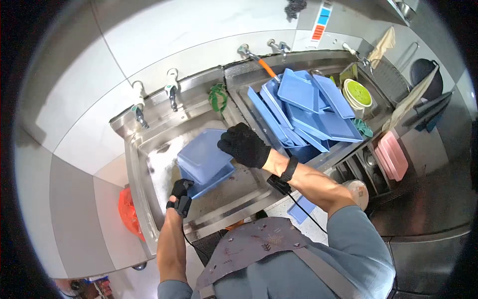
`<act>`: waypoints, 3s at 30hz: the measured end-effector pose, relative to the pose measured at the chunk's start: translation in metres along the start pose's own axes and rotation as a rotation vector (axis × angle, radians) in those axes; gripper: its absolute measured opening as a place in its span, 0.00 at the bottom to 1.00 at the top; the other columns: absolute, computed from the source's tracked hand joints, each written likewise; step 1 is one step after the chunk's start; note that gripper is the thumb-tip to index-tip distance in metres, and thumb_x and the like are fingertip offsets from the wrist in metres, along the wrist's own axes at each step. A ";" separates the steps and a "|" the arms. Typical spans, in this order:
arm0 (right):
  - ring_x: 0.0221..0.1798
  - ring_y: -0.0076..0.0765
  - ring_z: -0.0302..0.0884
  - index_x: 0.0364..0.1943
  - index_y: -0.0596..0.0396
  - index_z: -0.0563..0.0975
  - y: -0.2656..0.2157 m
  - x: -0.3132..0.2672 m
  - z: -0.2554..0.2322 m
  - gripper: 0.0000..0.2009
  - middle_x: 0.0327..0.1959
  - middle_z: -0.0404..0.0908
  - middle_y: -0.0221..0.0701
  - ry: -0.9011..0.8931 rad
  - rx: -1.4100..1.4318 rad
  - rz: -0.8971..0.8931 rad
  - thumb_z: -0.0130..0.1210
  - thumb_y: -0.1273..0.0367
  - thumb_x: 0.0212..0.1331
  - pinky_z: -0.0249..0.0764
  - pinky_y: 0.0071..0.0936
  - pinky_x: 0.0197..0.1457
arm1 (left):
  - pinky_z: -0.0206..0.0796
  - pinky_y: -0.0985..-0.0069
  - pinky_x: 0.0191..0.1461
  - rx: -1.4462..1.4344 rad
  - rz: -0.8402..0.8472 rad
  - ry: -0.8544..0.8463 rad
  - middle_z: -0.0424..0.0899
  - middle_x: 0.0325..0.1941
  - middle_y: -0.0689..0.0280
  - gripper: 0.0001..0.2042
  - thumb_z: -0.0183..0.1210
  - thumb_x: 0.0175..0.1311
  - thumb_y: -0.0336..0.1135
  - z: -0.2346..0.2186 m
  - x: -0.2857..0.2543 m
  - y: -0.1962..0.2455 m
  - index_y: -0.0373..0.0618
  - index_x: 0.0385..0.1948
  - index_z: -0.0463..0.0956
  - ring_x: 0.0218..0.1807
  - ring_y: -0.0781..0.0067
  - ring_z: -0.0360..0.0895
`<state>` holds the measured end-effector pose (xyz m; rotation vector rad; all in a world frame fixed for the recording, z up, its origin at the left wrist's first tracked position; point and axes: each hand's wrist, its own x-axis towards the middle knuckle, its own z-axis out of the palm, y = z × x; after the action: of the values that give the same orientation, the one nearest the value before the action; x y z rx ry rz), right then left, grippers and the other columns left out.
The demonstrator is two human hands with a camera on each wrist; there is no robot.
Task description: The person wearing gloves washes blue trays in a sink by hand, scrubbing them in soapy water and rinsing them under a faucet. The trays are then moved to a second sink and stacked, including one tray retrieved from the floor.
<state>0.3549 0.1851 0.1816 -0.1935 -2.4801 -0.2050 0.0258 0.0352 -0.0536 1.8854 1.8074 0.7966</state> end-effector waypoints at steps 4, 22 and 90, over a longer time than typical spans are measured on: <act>0.45 0.48 0.74 0.38 0.53 0.77 0.010 -0.018 -0.025 0.20 0.39 0.77 0.37 -0.046 -0.021 0.050 0.61 0.71 0.32 0.69 0.43 0.48 | 0.74 0.69 0.43 0.123 0.168 0.067 0.85 0.35 0.54 0.08 0.54 0.55 0.29 0.001 0.002 0.014 0.42 0.32 0.83 0.39 0.55 0.82; 0.43 0.45 0.76 0.47 0.60 0.77 0.149 -0.220 -0.026 0.15 0.41 0.78 0.41 0.517 -0.117 1.145 0.60 0.65 0.59 0.74 0.38 0.43 | 0.72 0.63 0.43 0.133 0.134 -0.003 0.84 0.39 0.60 0.13 0.60 0.50 0.31 0.041 0.010 -0.037 0.49 0.40 0.81 0.37 0.58 0.80; 0.52 0.50 0.80 0.52 0.61 0.78 0.030 -0.054 0.305 0.31 0.54 0.80 0.45 -1.211 0.574 0.964 0.61 0.49 0.52 0.74 0.39 0.55 | 0.75 0.62 0.49 0.453 -0.655 -0.499 0.83 0.47 0.48 0.22 0.64 0.51 0.43 0.019 0.031 0.025 0.38 0.45 0.79 0.47 0.49 0.82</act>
<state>0.2246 0.2689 -0.0884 -1.5510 -2.9845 1.3582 0.0571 0.0663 -0.0478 1.3704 2.1563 -0.3055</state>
